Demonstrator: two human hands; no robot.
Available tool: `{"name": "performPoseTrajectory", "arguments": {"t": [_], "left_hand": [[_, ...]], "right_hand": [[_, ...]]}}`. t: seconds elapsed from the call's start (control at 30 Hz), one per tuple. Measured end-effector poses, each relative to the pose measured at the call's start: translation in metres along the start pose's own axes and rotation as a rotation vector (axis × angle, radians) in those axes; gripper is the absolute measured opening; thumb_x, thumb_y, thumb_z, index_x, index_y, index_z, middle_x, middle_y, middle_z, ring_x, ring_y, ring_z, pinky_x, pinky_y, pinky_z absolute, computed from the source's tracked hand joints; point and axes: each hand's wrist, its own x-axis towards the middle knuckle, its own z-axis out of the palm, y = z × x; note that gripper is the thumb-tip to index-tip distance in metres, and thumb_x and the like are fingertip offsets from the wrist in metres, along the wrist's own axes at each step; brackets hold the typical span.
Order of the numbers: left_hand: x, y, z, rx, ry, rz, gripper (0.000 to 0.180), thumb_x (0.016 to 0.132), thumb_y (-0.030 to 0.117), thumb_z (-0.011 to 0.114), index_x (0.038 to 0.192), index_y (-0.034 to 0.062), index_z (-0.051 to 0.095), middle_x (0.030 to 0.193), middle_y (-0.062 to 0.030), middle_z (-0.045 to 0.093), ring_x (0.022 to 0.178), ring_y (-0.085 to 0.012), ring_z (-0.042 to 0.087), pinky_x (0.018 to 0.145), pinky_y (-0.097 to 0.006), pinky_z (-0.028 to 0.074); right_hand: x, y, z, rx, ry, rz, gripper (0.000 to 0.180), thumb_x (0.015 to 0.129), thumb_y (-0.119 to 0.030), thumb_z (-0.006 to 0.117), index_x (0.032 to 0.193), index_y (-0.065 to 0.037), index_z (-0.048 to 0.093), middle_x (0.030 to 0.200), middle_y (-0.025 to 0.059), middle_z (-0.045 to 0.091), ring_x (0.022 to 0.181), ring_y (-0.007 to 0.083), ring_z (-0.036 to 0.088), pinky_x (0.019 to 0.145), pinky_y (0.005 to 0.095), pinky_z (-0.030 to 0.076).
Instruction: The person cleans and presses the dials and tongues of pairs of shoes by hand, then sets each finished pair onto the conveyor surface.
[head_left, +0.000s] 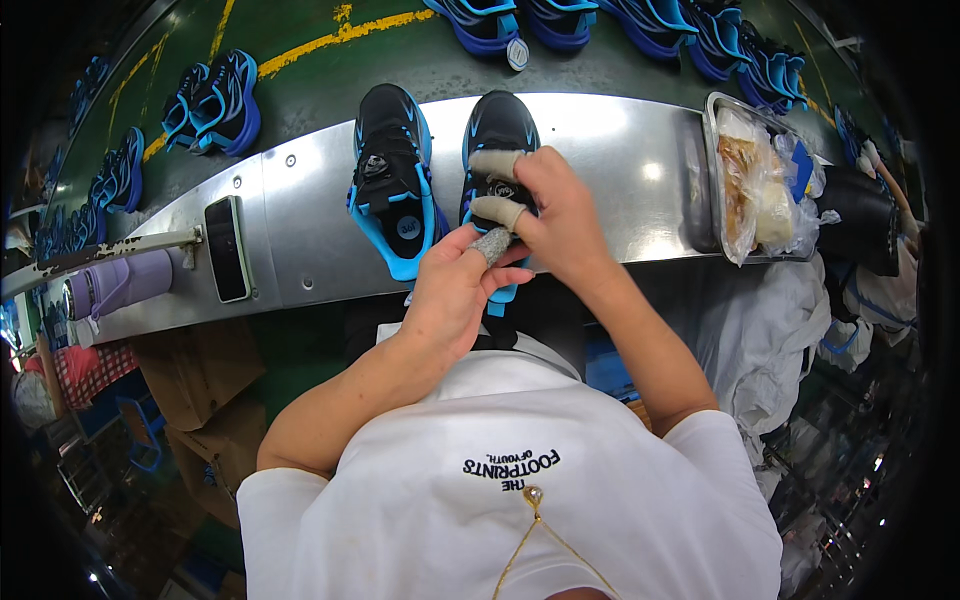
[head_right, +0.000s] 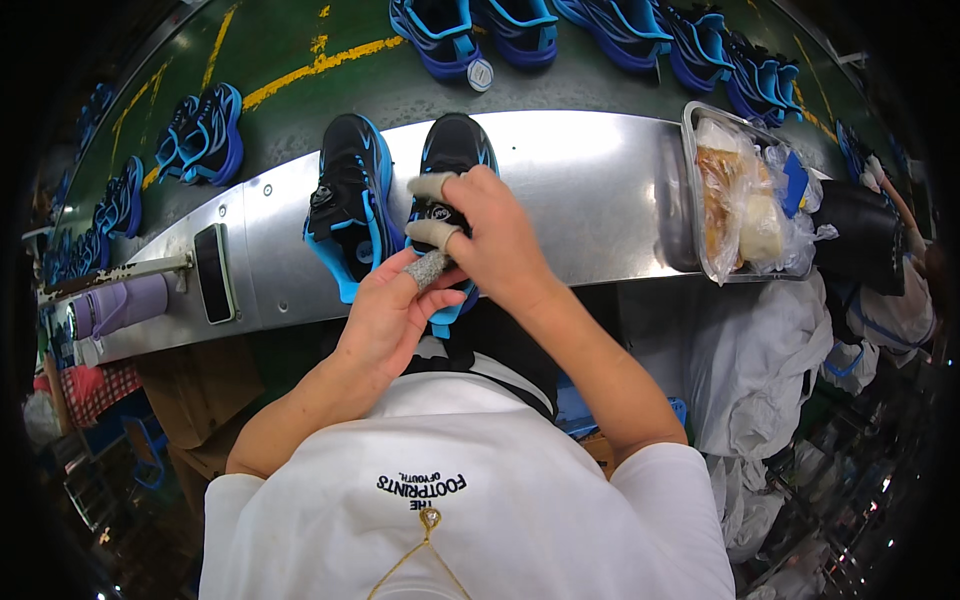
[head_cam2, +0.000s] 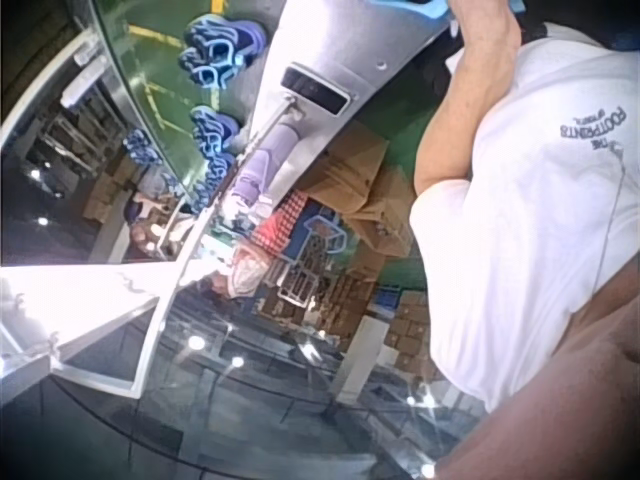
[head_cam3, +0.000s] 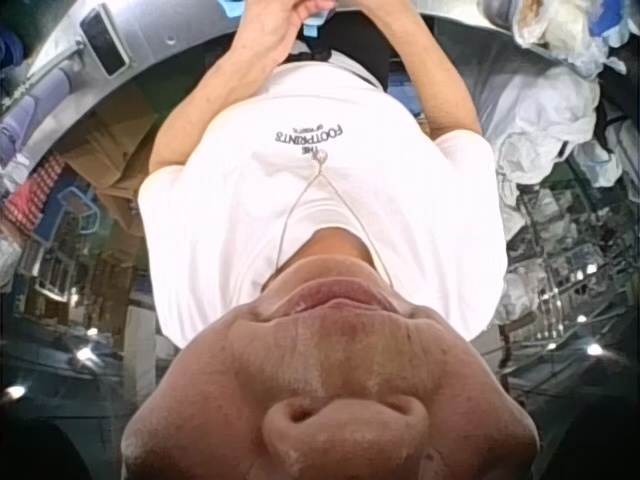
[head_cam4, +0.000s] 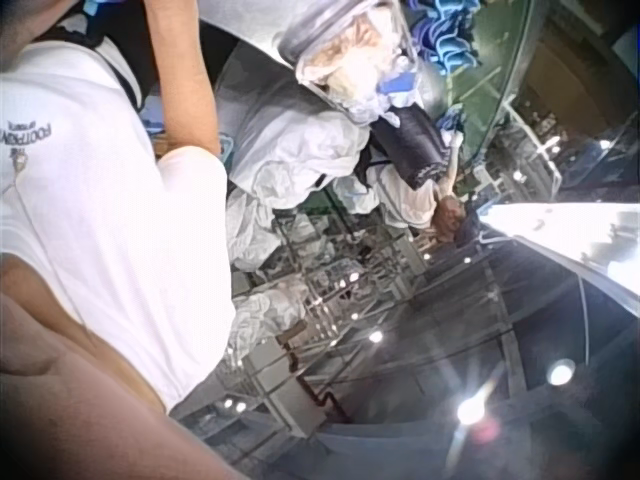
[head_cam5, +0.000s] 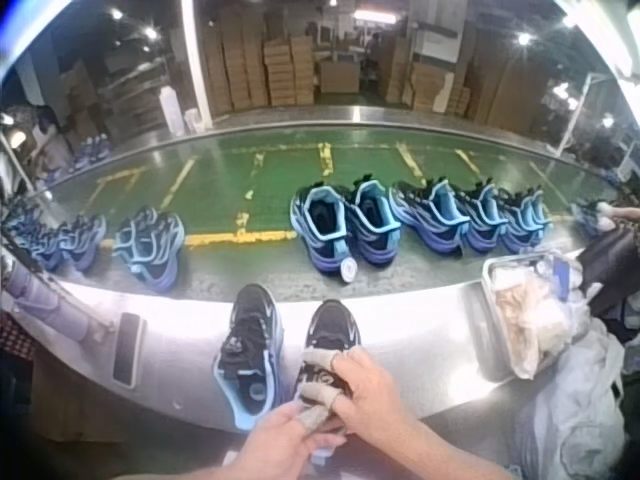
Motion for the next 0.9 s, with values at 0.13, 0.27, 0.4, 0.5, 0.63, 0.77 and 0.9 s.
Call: {"name": "performPoseTrajectory", "arguments": {"t": [0.13,0.27,0.4,0.5,0.63,0.77,0.9], "left_hand": [[-0.001,0.002,0.001,0.015,-0.013,0.021,0.030,0.095,0.001,0.043,0.123,-0.0066,0.051,0.116,-0.0145,0.061,0.107,-0.0244,0.063,0.085,-0.030,0.057],[-0.001,0.007,-0.007,0.052,-0.127,-0.032,0.030,0.097,0.008,0.047,0.123,-0.0062,0.052,0.118,-0.0151,0.060,0.105,-0.0240,0.064,0.078,-0.029,0.057],[-0.026,0.070,-0.016,0.645,-0.159,-0.005,0.022,0.096,0.015,0.057,0.109,0.0007,0.066,0.102,-0.0106,0.068,0.070,-0.0126,0.064,0.064,-0.022,0.051],[-0.003,0.093,-0.036,1.325,0.393,0.919,0.025,0.083,0.005,0.067,0.108,0.0036,0.066,0.097,-0.0051,0.062,0.081,-0.0154,0.055,0.073,-0.028,0.047],[0.042,0.085,-0.079,1.112,0.152,0.669,0.035,0.080,0.002,0.068,0.114,0.0039,0.064,0.102,-0.0036,0.060,0.080,-0.0114,0.050,0.072,-0.024,0.044],[0.034,0.090,-0.077,0.976,-0.051,0.604,0.039,0.080,0.001,0.070,0.119,0.0041,0.062,0.105,-0.0012,0.059,0.080,-0.0086,0.047,0.072,-0.022,0.042],[0.036,0.095,-0.073,1.206,0.037,0.542,0.050,0.081,-0.001,0.068,0.128,0.0059,0.056,0.108,-0.0024,0.060,0.087,-0.0076,0.049,0.077,-0.020,0.041]], "right_hand": [[0.004,-0.006,-0.016,0.125,-0.140,0.135,0.045,0.077,-0.014,0.072,0.121,-0.014,0.065,0.083,0.0073,0.050,0.073,0.0217,0.052,0.065,0.0315,0.043],[-0.005,-0.003,-0.002,0.045,-0.031,0.090,0.043,0.077,-0.015,0.072,0.120,-0.012,0.066,0.082,0.0067,0.050,0.075,0.0204,0.053,0.067,0.0313,0.045],[0.010,0.011,-0.023,0.373,-0.039,0.307,0.047,0.082,-0.017,0.074,0.127,-0.011,0.062,0.093,0.0013,0.066,0.073,0.0067,0.052,0.070,0.0223,0.045],[0.033,0.027,-0.037,0.411,0.101,0.235,0.044,0.089,-0.017,0.069,0.130,-0.006,0.058,0.099,0.0005,0.067,0.079,0.0054,0.056,0.073,0.0206,0.046],[0.059,0.021,-0.023,0.411,-0.006,0.217,0.033,0.093,-0.015,0.063,0.125,-0.005,0.062,0.104,0.0032,0.067,0.093,0.0088,0.061,0.083,0.0223,0.048],[0.075,0.027,-0.018,0.292,-0.019,0.185,0.027,0.093,-0.015,0.062,0.119,-0.007,0.067,0.105,0.0046,0.066,0.094,0.0099,0.060,0.084,0.0234,0.047],[0.087,0.020,-0.007,0.258,-0.125,0.207,0.027,0.093,-0.015,0.061,0.118,-0.006,0.067,0.100,0.0042,0.068,0.093,0.0107,0.060,0.083,0.0246,0.047]]}}
